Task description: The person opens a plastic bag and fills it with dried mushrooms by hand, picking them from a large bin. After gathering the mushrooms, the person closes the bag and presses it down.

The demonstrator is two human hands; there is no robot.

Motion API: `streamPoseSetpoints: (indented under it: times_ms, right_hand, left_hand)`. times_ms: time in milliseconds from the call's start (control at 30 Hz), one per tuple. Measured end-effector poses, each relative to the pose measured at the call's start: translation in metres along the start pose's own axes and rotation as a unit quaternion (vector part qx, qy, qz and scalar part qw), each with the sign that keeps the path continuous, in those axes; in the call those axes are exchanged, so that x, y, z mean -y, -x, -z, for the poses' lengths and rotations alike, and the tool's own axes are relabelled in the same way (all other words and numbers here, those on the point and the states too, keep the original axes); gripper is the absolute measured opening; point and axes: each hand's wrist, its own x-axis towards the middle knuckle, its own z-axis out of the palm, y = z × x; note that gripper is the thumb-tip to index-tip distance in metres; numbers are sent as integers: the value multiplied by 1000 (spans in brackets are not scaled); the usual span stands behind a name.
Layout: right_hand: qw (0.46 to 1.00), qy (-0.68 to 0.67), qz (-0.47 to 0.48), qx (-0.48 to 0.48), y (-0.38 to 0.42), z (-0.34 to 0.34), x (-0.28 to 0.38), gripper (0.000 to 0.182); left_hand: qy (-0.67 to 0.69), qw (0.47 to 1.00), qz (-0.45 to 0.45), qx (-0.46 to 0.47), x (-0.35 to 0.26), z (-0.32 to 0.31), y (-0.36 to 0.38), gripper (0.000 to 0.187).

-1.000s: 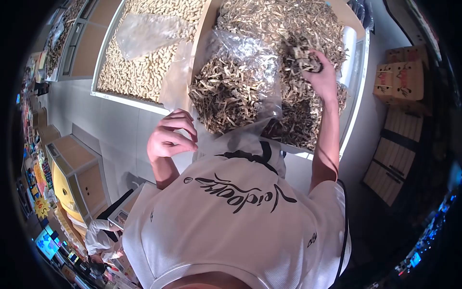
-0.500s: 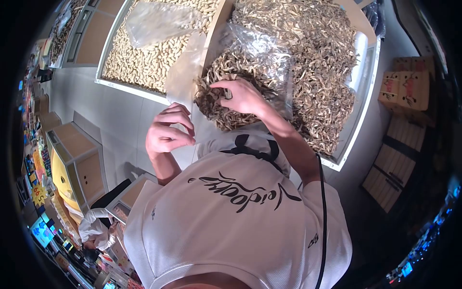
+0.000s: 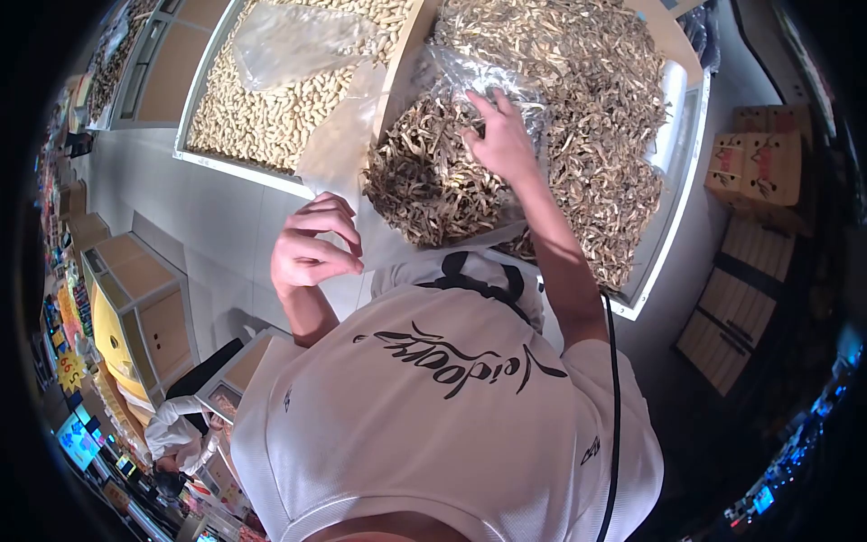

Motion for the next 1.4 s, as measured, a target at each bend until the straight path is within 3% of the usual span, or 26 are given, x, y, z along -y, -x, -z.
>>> streamPoseSetpoints:
  times_ms: [33,100,200,233,300,400,633,700,867,1067,1200,1400]
  right_hand:
    - [999,4,-28,-15,1,3,-9,66]
    - [992,-2,6,-130,-3,-5,-66,65]
    - [949,72,-83,-297,6,8,-142,65]
    - [940,58,-123,-314,10,14,-170,74]
    - [922,62,-234,-303,20,21,-216,85]
    - [931,49,-241,-271,31,26,-236,96]
    - [964,89,-80,-236,4,-1,-189,104]
    - [963,124,-99,-217,-4,-14,-182,107]
    - [965,119,-123,-197,-4,-13,-178,97]
    - [961,89,-38,-259,25,-29,-177,91]
    - [962,120,-21,-245,44,-47,-179,95]
    - [948,170,-101,-250,26,-49,-190,103]
  left_hand:
    - [-2,1000,-2,1,0,0,1,16]
    - [-3,1000,3,-9,0,0,3,16]
    - [0,1000,8,-3,1,0,4,15]
    - [2,1000,12,-4,2,-1,4,15]
    - [11,1000,17,5,5,-1,2,15]
    - [25,999,13,19,9,-2,-7,16]
    - [15,999,26,34,9,-7,-18,17]
    - [10,999,29,35,7,-9,-18,17]
    - [5,999,40,32,6,-11,-12,19]
    - [-1,999,46,28,5,-12,-13,20]
    - [-1,998,46,35,5,-13,-16,19]
    - [-8,998,44,40,2,-13,-17,18]
